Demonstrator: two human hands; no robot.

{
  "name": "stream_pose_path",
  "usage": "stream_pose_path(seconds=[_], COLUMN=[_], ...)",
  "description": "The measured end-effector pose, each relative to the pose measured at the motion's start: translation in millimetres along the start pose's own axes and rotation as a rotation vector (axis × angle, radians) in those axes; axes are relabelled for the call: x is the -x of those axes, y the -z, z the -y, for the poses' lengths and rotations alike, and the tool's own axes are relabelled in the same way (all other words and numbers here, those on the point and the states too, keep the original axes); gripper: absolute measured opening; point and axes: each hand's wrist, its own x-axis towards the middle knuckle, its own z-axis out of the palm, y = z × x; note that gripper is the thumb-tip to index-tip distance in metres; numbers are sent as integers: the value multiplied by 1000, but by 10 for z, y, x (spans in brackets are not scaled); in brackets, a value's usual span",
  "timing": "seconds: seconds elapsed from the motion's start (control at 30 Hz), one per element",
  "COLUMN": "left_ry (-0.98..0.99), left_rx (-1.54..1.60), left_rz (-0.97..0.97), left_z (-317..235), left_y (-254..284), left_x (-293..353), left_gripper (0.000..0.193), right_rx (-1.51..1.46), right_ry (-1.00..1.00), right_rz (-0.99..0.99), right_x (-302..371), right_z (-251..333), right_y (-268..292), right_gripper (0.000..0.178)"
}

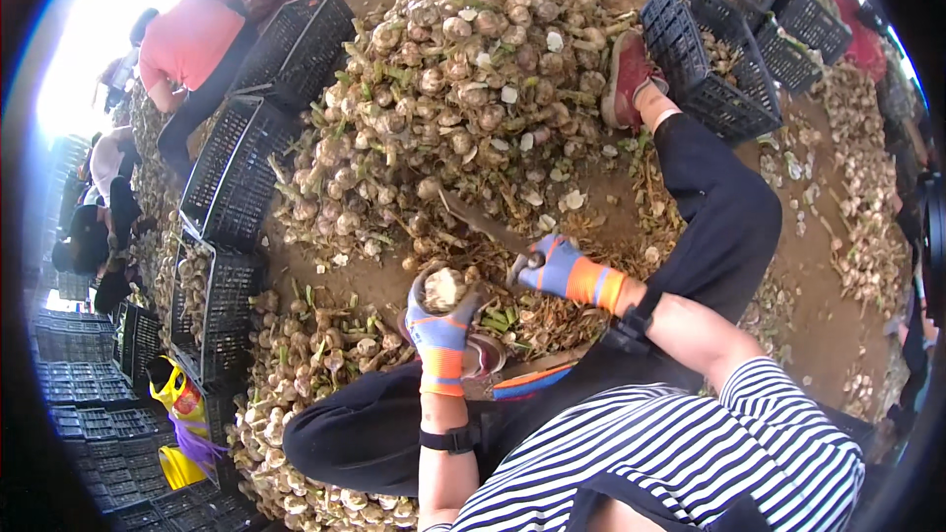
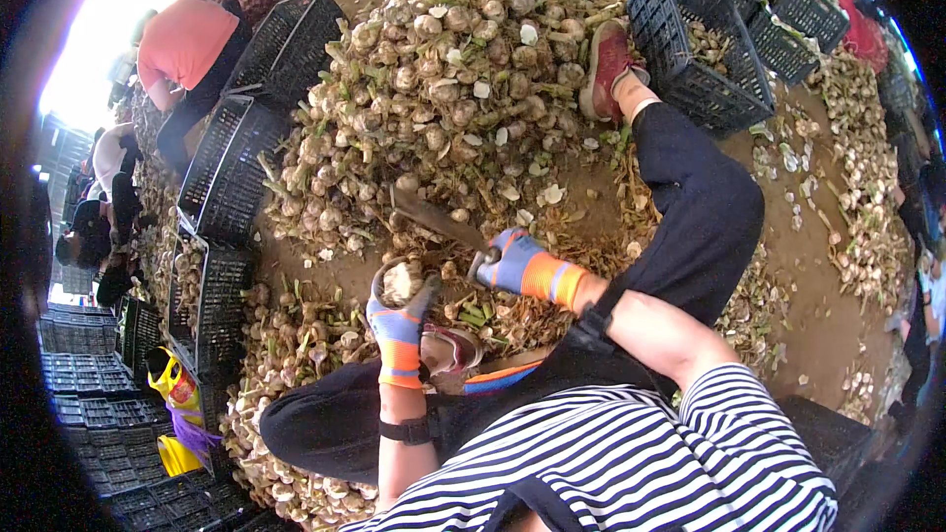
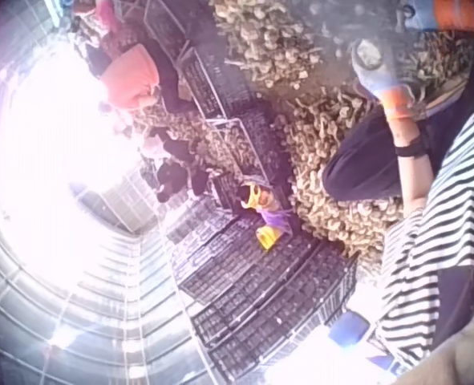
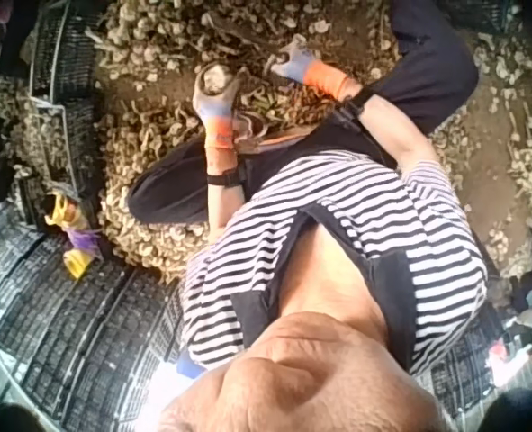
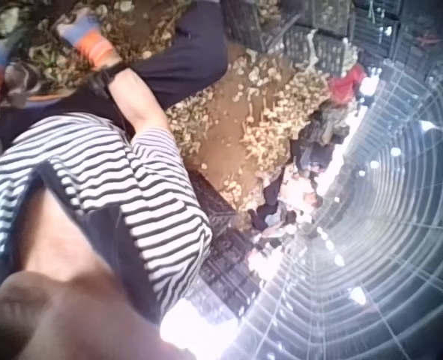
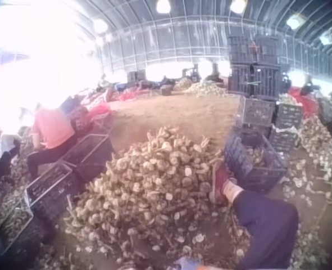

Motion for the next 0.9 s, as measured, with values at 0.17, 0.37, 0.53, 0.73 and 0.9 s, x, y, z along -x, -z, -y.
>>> stream_pose_path(seconds=[0.17, 0.37, 0.53, 0.73, 0.9], left_ry=[249, 461, -8, -278, 379], left_rx=[429, 1219, 795, 1675, 96], left_rz=[-29, -86, -228, 294, 40], left_z=[-47, -69, 110, 40, 606], left_y=[-35, 8, 227, 1744, -746], left_x=[-96, -80, -83, -192, -1030], left_gripper=[37, 15, 18, 40, 37], right_rx=[-259, -489, -303, -1244, -1153], right_ry=[117, 143, -430, -252, -193], right_rz=[163, 260, 339, -56, -115], right_x=[192, 271, -69, -51, 112], right_z=[164, 415, -243, -130, 174], right_y=[-79, -92, -490, 95, 381], right_gripper=[18, 19, 21, 21, 22])
